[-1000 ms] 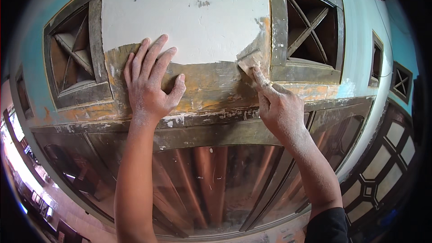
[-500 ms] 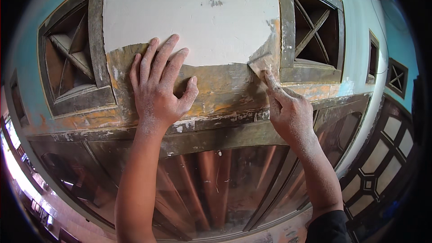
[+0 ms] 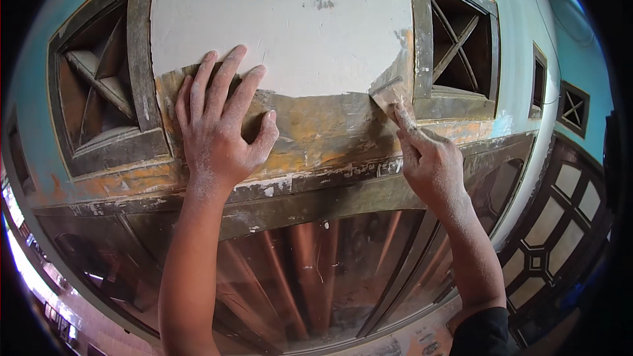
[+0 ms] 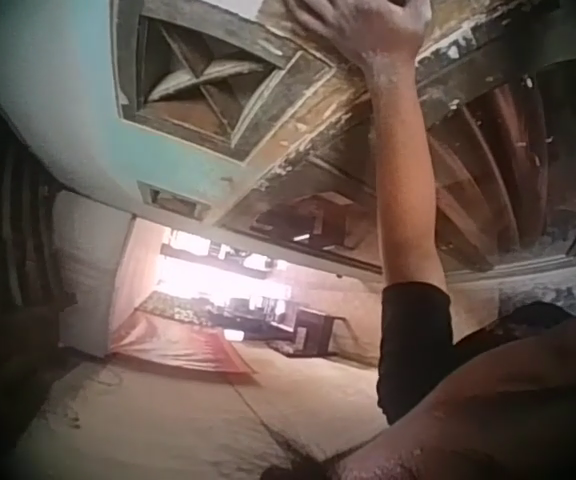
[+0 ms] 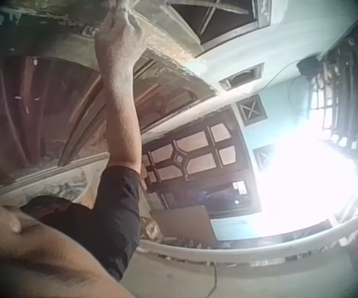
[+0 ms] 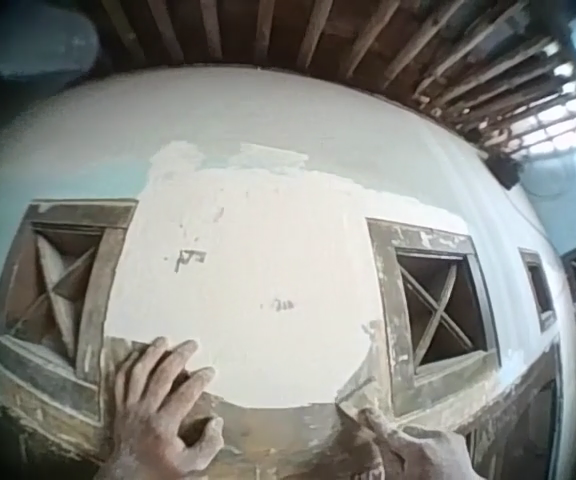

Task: The person scrapes and smooths plaster on a wall using a putty knife.

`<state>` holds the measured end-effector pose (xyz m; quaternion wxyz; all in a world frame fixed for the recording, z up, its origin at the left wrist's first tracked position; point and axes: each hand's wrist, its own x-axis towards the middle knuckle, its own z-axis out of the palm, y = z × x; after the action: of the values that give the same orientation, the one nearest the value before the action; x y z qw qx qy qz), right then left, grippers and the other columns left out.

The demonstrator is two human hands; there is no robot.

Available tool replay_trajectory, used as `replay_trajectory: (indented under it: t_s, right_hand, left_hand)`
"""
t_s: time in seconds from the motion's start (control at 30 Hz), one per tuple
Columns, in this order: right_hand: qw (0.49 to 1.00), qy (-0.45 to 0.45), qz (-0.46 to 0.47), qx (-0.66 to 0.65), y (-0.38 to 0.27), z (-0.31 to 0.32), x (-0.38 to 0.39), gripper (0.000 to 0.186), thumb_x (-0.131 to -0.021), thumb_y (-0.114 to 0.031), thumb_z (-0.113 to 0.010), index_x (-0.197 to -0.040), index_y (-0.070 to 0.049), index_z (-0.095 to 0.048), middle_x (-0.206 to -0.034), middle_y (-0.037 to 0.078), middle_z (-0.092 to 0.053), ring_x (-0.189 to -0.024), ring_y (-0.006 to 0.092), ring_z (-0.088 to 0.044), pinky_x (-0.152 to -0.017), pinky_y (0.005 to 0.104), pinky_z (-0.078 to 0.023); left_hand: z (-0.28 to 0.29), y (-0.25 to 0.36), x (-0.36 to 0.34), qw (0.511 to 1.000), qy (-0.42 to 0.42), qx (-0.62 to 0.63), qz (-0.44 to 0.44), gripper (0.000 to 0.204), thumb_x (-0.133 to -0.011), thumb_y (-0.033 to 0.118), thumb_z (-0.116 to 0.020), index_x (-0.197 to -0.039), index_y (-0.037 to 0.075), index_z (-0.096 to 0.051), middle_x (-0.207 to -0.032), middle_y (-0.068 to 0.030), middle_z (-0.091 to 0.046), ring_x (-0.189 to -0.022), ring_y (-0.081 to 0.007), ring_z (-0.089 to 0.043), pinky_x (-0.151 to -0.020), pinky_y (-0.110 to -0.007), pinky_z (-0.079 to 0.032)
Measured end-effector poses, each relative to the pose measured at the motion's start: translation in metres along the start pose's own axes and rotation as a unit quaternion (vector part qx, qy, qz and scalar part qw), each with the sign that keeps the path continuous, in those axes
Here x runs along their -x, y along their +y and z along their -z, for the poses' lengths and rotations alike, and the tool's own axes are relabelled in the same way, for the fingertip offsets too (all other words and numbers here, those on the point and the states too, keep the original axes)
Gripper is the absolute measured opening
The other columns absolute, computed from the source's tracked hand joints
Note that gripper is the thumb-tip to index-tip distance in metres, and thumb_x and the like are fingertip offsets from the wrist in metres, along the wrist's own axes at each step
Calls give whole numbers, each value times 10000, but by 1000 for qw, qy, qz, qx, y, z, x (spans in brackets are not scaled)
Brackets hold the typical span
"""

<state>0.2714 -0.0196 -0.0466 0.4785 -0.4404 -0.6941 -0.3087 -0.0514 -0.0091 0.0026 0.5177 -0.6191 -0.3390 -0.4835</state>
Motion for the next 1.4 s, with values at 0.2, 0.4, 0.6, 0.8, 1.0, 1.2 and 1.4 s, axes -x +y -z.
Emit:
replay_trajectory:
  t_s: [0.2,0.4,0.6,0.8,1.0,1.2,1.4]
  right_hand:
    - [999,-40,-24,16,0,1,-8,444,-997,-129,-643,-1435,-199,-669,-836,221,-716,-751,412,-714,-668,477,-543]
    - [999,-26,-29,7,0,-2,-10,353,-993,-165,-654,-1342,-183,-698,-886,210,-742,-767,406,-725,-692,486,-562]
    - [999,-15,-30,-1,-2,0,-9,273,-990,-194,-661,-1241,-167,-767,-861,188,-754,-764,398,-731,-693,509,-566]
    - [999,-18,-46,-2,-11,-4,0,466,-1004,-187,-652,-1466,-253,-636,-865,187,-750,-773,405,-728,-688,509,-559]
    - [998,-10,-58,-4,-20,-6,-2,516,-1006,-184,-648,-1513,-261,-594,-884,188,-748,-795,409,-725,-694,509,-555]
    - [997,1,-77,-15,-19,-12,-1,317,-1014,-197,-644,-1317,-186,-736,-884,193,-747,-797,413,-723,-703,514,-552]
    - [994,-11,-104,0,-32,-10,-4,215,-1022,-218,-641,-1126,-129,-806,-861,200,-742,-781,417,-724,-707,517,-553]
  left_hand:
    - [-2,-2,0,1000,12,2,-6,510,-856,311,-720,-1352,199,-687,-1600,-32,-509,-1517,-322,-407,-1226,-579,-280]
    - [-4,-1,1,1000,28,11,-8,504,-853,304,-723,-1345,197,-685,-1599,-33,-509,-1522,-316,-402,-1229,-591,-281]
    - [-4,-3,3,1000,27,10,0,494,-865,311,-712,-1345,196,-681,-1595,-30,-508,-1522,-315,-401,-1234,-598,-285]
    - [-6,-2,3,999,29,17,1,482,-874,314,-704,-1342,204,-673,-1597,-27,-498,-1520,-316,-399,-1238,-607,-283]
    - [-6,-1,3,999,35,26,1,481,-874,313,-705,-1341,201,-667,-1593,-34,-492,-1515,-327,-400,-1232,-616,-290]
    - [-8,-2,3,999,41,26,-5,484,-873,311,-708,-1340,192,-667,-1591,-36,-491,-1514,-330,-400,-1229,-616,-294]
    - [-10,-1,3,999,43,17,-3,484,-873,325,-704,-1337,191,-669,-1592,-40,-492,-1512,-332,-400,-1229,-615,-291]
